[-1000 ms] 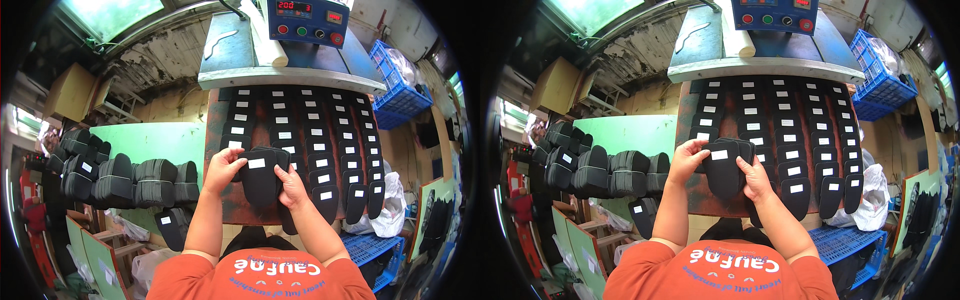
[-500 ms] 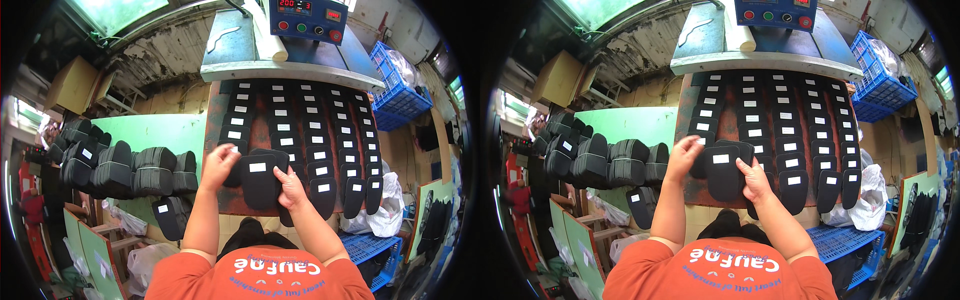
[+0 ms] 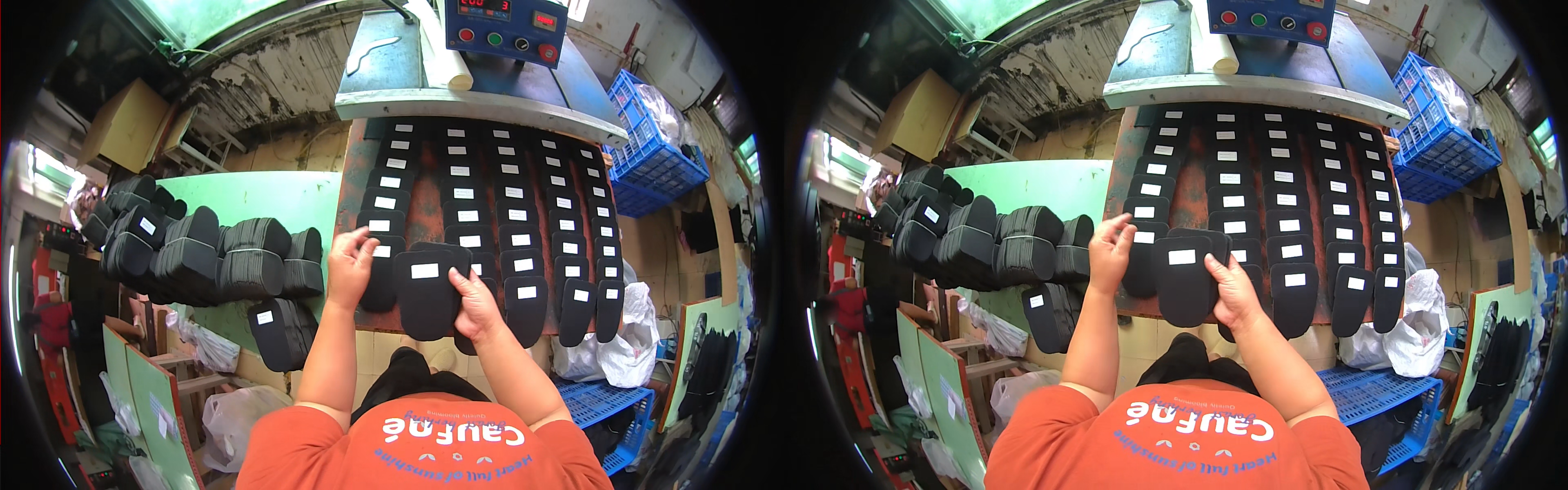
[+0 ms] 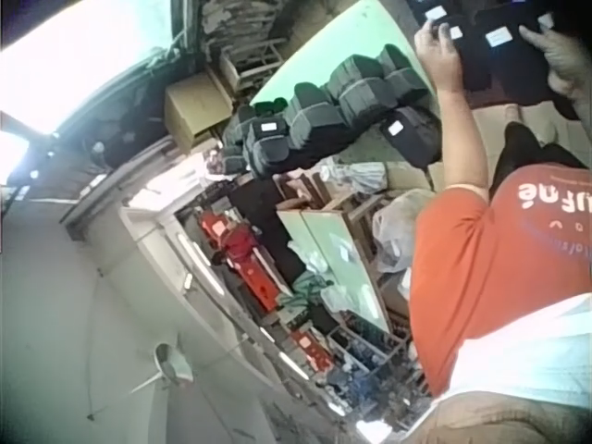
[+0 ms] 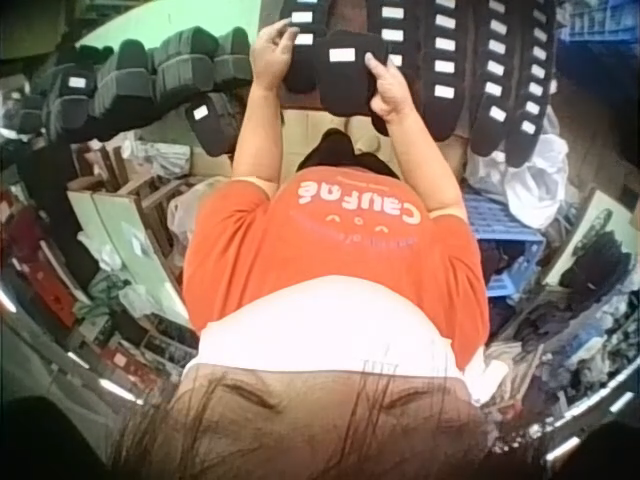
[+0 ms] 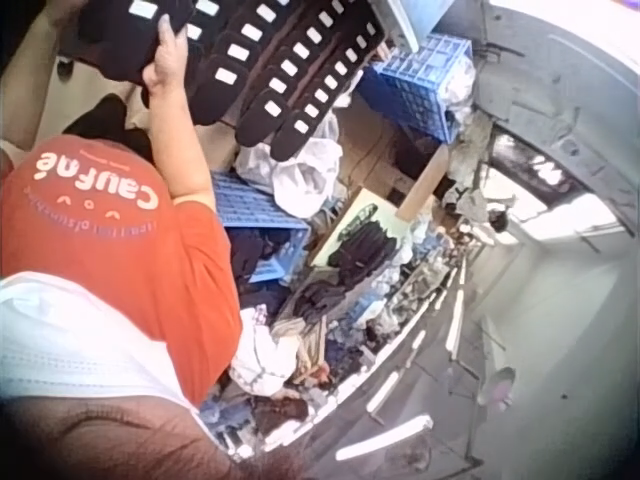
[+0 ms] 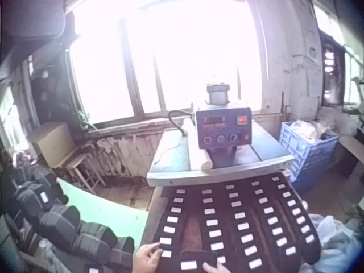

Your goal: Operating a heat-press machine to apply labels or designs to shoe components and stacking the finished parts.

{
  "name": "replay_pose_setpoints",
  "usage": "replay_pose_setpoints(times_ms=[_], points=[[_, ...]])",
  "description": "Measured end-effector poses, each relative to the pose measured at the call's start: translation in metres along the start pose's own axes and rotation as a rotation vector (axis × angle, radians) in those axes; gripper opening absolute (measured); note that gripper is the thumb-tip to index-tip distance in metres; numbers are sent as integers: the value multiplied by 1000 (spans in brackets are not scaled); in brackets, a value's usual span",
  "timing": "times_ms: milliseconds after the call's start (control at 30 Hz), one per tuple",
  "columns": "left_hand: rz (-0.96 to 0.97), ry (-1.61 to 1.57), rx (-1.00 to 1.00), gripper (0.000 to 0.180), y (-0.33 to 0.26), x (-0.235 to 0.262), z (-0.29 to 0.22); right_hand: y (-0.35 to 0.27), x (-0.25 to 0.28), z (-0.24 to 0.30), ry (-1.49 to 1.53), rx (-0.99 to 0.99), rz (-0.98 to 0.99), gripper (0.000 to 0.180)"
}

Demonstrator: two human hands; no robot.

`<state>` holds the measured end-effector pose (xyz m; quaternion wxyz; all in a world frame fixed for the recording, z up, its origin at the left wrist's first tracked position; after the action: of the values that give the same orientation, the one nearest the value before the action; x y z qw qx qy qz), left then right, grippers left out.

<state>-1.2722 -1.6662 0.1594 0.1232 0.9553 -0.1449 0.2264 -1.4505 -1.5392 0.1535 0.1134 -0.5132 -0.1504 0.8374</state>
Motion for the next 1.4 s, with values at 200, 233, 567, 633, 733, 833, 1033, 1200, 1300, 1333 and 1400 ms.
replay_pose_setpoints(times_ms=[200,233,567,633,733,833,1033,1200,1300,1333,1400], points=[[156,-507,303,16,-33,15,-3,-17,-2,7,7,16,-43,35],[162,-437,349,17,-33,22,3,-22,-3,14,-6,29,-62,34],[104,-64,125,28,-57,0,-14,-73,-8,-3,-56,3,-17,32],[624,-625,422,45,-88,-6,-59,-84,-6,-20,-122,-7,25,32],[494,-823,291,49,-125,-2,-81,-114,-5,-19,-121,-166,109,33],[263,-785,283,40,-119,69,-67,-154,76,-23,-106,-368,-44,33],[-176,-571,362,34,-129,190,-7,-130,152,-45,-277,-173,-303,31],[-334,-118,509,42,-146,186,68,-116,173,-66,-464,112,-186,27],[-350,234,474,49,-162,196,88,-112,164,-67,-465,133,-208,24],[-346,295,482,51,-166,199,87,-109,161,-65,-473,132,-216,24],[-379,243,484,48,-175,200,87,-102,162,-62,-468,157,-226,23]])
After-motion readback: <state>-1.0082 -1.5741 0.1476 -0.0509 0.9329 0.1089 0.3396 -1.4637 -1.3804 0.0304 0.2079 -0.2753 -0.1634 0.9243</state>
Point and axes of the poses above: each hand's wrist, its own y-axis towards the middle knuckle, its own x-axis out of the back of the hand, z = x × y, the point moved 1 cm from there along y, towards the middle knuckle, and after that the axes turned 8 degrees about z, right-handed, at the moved point
